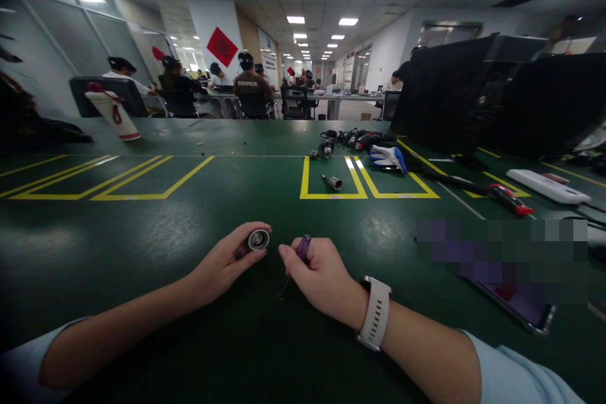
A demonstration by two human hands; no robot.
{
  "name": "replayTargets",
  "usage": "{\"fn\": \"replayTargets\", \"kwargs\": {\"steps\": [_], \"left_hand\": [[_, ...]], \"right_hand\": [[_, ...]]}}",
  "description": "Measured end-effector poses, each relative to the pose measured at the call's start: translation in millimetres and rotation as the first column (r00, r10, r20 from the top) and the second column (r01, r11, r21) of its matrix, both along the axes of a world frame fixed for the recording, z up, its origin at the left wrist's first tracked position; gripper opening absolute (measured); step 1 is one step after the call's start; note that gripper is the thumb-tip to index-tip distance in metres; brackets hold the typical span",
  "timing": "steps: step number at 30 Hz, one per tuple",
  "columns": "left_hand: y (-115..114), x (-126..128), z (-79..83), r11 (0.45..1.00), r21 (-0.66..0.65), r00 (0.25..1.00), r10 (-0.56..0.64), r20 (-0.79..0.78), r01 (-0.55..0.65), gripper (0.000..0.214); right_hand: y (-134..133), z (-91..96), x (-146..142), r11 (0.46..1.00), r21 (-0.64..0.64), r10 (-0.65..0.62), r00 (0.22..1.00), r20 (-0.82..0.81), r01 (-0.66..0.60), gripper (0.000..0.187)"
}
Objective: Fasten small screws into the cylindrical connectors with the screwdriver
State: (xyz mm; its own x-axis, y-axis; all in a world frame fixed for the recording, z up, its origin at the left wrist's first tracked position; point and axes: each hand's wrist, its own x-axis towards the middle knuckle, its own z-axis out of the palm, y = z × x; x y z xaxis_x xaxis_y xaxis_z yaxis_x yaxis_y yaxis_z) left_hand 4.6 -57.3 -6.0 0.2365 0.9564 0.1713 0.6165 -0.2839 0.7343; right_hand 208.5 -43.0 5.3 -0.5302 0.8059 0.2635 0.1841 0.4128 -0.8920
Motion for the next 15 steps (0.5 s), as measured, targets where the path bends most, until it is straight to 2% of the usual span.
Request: {"fn": "replayTargets", "kwargs": {"steps": [2, 4, 7, 10, 15], "left_hand": [[0, 2, -1.4, 0.993, -0.120, 0.977, 0.031, 0.210, -0.006, 0.037], [0, 5, 0.4, 0.971, -0.238, 0.918, 0.081, 0.388, 0.015, 0.041], [-4, 9, 6.6, 0.938, -0.345, 0.840, 0.159, 0.518, 0.036, 0.042], [-8, 12, 11.5, 0.929, -0.368, 0.819, 0.187, 0.543, 0.032, 0.039], [-11, 14, 11.3, 0.938, -0.343, 0.821, 0.162, 0.548, 0.044, 0.038]], "right_hand": [[2, -3.3, -1, 0.995, -0.086, -0.060, 0.998, -0.037, 0.056, 0.035], [6, -8.6, -2, 0.976, -0.198, -0.123, 0.982, -0.143, 0.093, 0.036], [9, -13.4, -2, 0.966, -0.246, -0.163, 0.927, -0.337, 0.080, 0.032], [5, -10.0, 0, 0.989, -0.119, -0.125, 0.917, -0.378, 0.086, 0.026], [-4, -0.5, 2, 0.985, 0.150, -0.048, 0.979, -0.197, 0.078, 0.019]]}}
